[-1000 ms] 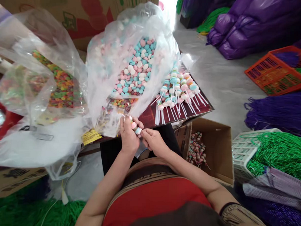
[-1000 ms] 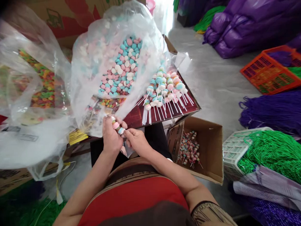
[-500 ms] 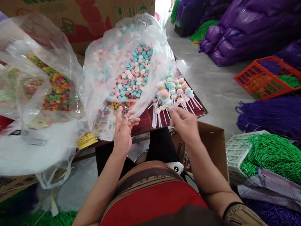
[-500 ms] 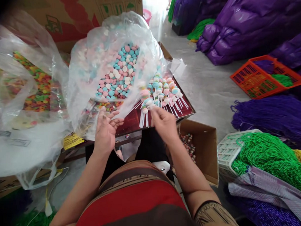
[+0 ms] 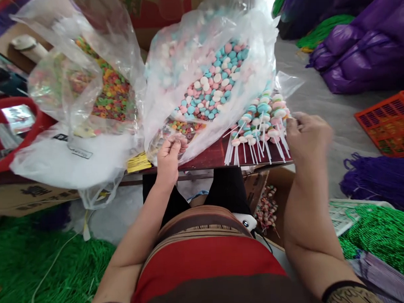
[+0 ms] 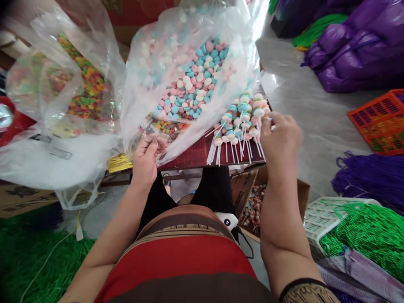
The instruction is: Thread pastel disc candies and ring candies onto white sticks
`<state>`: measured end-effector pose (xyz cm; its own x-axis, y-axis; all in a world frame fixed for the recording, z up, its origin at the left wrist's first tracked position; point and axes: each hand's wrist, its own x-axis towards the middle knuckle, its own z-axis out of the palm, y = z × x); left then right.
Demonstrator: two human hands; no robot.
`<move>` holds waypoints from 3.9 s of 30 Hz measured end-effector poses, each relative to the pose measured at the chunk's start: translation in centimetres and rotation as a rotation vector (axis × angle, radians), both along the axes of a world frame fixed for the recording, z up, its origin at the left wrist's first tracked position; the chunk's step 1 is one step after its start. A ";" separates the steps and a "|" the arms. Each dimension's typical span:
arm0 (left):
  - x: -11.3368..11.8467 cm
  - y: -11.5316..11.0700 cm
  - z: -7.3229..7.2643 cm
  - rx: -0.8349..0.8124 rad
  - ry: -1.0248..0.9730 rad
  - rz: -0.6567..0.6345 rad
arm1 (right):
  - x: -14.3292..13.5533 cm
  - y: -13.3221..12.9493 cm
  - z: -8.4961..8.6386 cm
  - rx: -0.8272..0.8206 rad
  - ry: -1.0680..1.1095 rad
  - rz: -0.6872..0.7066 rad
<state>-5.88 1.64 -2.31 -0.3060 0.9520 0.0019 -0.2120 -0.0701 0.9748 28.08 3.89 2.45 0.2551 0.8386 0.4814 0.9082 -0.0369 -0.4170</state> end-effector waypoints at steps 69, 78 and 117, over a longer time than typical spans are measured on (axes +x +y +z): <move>1.3 -2.0 2.2 -0.082 0.026 -0.524 | -16.4 -7.1 -3.2 -0.547 1.340 0.622; 1.9 -1.8 1.8 -0.100 0.072 -0.445 | -16.4 -7.1 -4.1 -0.556 1.395 0.542; -1.7 0.6 2.9 0.051 0.746 -0.306 | -14.3 -5.8 -2.7 -0.272 1.470 0.396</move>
